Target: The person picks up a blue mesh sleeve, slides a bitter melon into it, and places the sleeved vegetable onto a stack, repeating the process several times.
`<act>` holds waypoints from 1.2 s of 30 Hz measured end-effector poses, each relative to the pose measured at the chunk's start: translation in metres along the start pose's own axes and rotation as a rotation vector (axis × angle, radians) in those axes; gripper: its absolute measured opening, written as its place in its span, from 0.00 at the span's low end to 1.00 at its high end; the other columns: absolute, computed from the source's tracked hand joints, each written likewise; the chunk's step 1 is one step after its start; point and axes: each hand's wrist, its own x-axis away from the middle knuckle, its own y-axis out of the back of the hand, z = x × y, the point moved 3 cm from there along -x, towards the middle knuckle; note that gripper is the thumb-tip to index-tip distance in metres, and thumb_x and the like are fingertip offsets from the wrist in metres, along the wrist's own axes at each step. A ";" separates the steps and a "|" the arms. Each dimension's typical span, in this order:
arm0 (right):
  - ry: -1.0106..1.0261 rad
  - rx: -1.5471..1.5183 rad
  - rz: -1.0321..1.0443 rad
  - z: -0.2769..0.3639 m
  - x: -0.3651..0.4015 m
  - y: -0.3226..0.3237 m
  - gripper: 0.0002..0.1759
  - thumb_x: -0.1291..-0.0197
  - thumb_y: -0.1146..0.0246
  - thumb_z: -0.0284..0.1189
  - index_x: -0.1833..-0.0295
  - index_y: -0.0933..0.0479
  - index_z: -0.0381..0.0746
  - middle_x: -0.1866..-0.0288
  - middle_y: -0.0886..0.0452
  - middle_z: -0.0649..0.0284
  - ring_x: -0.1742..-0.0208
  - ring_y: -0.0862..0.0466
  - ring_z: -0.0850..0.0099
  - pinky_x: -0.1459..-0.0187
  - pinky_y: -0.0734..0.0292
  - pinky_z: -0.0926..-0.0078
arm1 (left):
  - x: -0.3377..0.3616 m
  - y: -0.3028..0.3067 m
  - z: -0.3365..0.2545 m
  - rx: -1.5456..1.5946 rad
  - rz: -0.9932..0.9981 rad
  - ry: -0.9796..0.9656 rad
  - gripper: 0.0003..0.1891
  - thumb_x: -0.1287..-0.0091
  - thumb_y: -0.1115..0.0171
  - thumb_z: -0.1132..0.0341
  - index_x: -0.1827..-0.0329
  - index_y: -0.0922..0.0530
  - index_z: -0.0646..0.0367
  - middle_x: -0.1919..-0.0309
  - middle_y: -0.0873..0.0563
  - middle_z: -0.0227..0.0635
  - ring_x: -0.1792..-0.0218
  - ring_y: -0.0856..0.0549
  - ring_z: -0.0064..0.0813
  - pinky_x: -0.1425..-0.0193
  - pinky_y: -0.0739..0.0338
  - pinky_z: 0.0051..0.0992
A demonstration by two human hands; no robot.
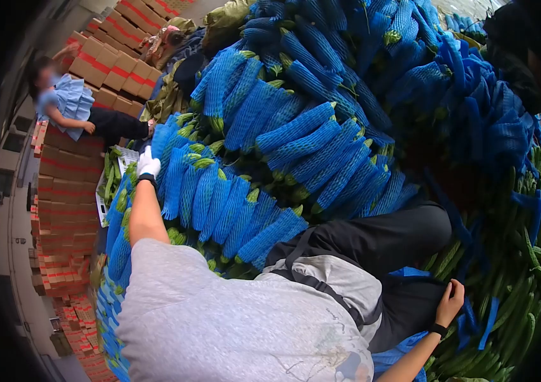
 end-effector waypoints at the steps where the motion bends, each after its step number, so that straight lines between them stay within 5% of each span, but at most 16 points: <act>1: -0.005 0.002 -0.003 0.000 0.001 -0.001 0.07 0.32 0.43 0.24 0.53 0.23 0.32 0.58 0.20 0.56 0.55 0.18 0.63 0.51 0.25 0.71 | 0.014 -0.006 -0.007 -0.020 -0.037 0.045 0.40 0.44 0.43 0.61 0.23 0.42 0.46 0.31 0.31 0.46 0.32 0.30 0.50 0.28 0.37 0.48; 2: -0.009 0.003 -0.006 0.000 0.001 -0.001 0.07 0.33 0.43 0.24 0.53 0.23 0.32 0.58 0.20 0.56 0.55 0.19 0.63 0.51 0.25 0.71 | 0.024 -0.006 -0.015 -0.062 -0.023 0.124 0.44 0.44 0.43 0.60 0.21 0.50 0.48 0.27 0.35 0.41 0.28 0.36 0.49 0.27 0.43 0.53; 3: -0.011 0.005 -0.008 0.000 0.000 -0.001 0.07 0.33 0.43 0.23 0.53 0.23 0.32 0.58 0.20 0.56 0.55 0.19 0.64 0.51 0.25 0.71 | 0.041 0.002 -0.027 -0.144 -0.187 0.108 0.43 0.45 0.40 0.59 0.23 0.45 0.48 0.30 0.32 0.40 0.29 0.35 0.46 0.26 0.46 0.55; 9: -0.038 0.029 0.023 -0.002 -0.002 -0.003 0.07 0.32 0.42 0.24 0.53 0.23 0.33 0.57 0.19 0.58 0.55 0.18 0.68 0.49 0.24 0.73 | 0.034 0.011 -0.017 -0.138 -0.185 -0.011 0.37 0.42 0.31 0.60 0.28 0.37 0.48 0.40 0.24 0.42 0.41 0.24 0.46 0.40 0.26 0.44; 15: -0.036 0.034 0.028 -0.006 -0.003 -0.005 0.07 0.32 0.43 0.24 0.53 0.23 0.33 0.58 0.19 0.57 0.56 0.18 0.64 0.51 0.24 0.72 | -0.006 0.021 0.025 0.074 -0.326 -0.186 0.35 0.40 0.34 0.67 0.28 0.37 0.47 0.42 0.23 0.46 0.42 0.23 0.52 0.39 0.26 0.42; 16: -0.039 0.041 0.028 -0.006 -0.004 -0.006 0.07 0.32 0.43 0.24 0.53 0.23 0.33 0.58 0.19 0.57 0.56 0.18 0.64 0.51 0.24 0.72 | -0.017 0.014 0.033 0.214 -0.200 -0.168 0.39 0.39 0.35 0.67 0.24 0.41 0.40 0.34 0.27 0.42 0.33 0.28 0.50 0.32 0.33 0.48; 19: -0.050 0.056 0.025 -0.007 -0.002 -0.007 0.07 0.32 0.43 0.24 0.53 0.23 0.33 0.57 0.19 0.57 0.56 0.18 0.64 0.50 0.24 0.72 | -0.009 -0.006 0.019 -0.275 0.093 -0.212 0.41 0.37 0.39 0.65 0.22 0.46 0.30 0.26 0.34 0.33 0.25 0.39 0.46 0.27 0.45 0.58; 20: -0.052 0.058 0.019 -0.006 -0.002 -0.008 0.07 0.32 0.43 0.24 0.53 0.23 0.33 0.57 0.19 0.57 0.55 0.18 0.64 0.50 0.24 0.72 | -0.017 -0.018 0.015 -0.318 0.157 -0.013 0.40 0.35 0.44 0.64 0.22 0.49 0.23 0.22 0.42 0.23 0.21 0.48 0.41 0.25 0.56 0.64; 23: 0.011 0.095 -0.002 -0.006 -0.002 -0.005 0.07 0.33 0.42 0.24 0.53 0.23 0.33 0.57 0.18 0.57 0.55 0.18 0.64 0.50 0.24 0.71 | 0.000 0.009 -0.032 -0.378 0.039 0.117 0.30 0.31 0.51 0.65 0.25 0.41 0.30 0.32 0.30 0.33 0.30 0.33 0.38 0.32 0.34 0.51; 25: -0.005 0.054 -0.003 -0.008 -0.002 -0.005 0.07 0.33 0.42 0.23 0.53 0.22 0.33 0.57 0.18 0.56 0.54 0.17 0.65 0.49 0.24 0.71 | -0.011 0.004 -0.037 -0.414 0.004 0.032 0.22 0.30 0.53 0.66 0.33 0.32 0.40 0.35 0.29 0.36 0.37 0.25 0.42 0.43 0.22 0.45; 28: 0.001 0.039 -0.038 0.014 -0.001 0.005 0.07 0.35 0.41 0.24 0.55 0.20 0.34 0.56 0.16 0.55 0.53 0.16 0.62 0.49 0.24 0.70 | -0.045 -0.027 -0.009 -0.147 -0.025 -0.130 0.17 0.39 0.49 0.69 0.47 0.21 0.54 0.48 0.17 0.50 0.45 0.18 0.50 0.42 0.22 0.43; 31: -0.112 -0.023 -0.212 0.008 0.001 0.023 0.07 0.35 0.40 0.26 0.57 0.19 0.35 0.58 0.16 0.57 0.55 0.16 0.64 0.51 0.23 0.72 | -0.121 -0.083 0.047 -0.113 0.122 -0.299 0.23 0.39 0.48 0.59 0.42 0.23 0.57 0.51 0.14 0.48 0.53 0.15 0.51 0.51 0.22 0.43; 32: -0.158 -0.049 -0.296 -0.009 0.007 0.030 0.07 0.35 0.39 0.28 0.57 0.19 0.36 0.59 0.16 0.58 0.57 0.16 0.67 0.54 0.23 0.74 | -0.044 -0.010 -0.011 -0.206 -0.023 -0.096 0.22 0.43 0.43 0.59 0.47 0.21 0.61 0.50 0.16 0.52 0.49 0.17 0.52 0.44 0.23 0.42; 33: -0.198 -0.063 -0.361 -0.038 0.015 0.032 0.07 0.35 0.39 0.28 0.59 0.18 0.36 0.61 0.16 0.59 0.60 0.17 0.69 0.57 0.23 0.74 | -0.054 -0.021 -0.002 -0.058 -0.205 0.004 0.25 0.43 0.44 0.59 0.43 0.22 0.61 0.47 0.17 0.54 0.47 0.18 0.54 0.40 0.25 0.43; 35: -0.352 0.003 -0.407 -0.084 0.036 0.034 0.08 0.34 0.38 0.28 0.57 0.19 0.36 0.66 0.16 0.64 0.64 0.19 0.76 0.60 0.24 0.77 | -0.058 -0.027 -0.029 0.182 -0.503 -0.130 0.26 0.36 0.46 0.61 0.34 0.27 0.60 0.42 0.20 0.52 0.41 0.22 0.52 0.35 0.29 0.43; 36: -0.415 -0.031 -0.383 -0.115 0.046 0.029 0.07 0.35 0.38 0.28 0.57 0.18 0.36 0.67 0.17 0.65 0.65 0.19 0.77 0.61 0.24 0.77 | -0.037 -0.015 -0.071 0.270 -0.489 -0.259 0.26 0.35 0.45 0.62 0.34 0.28 0.60 0.40 0.21 0.52 0.41 0.22 0.51 0.35 0.29 0.42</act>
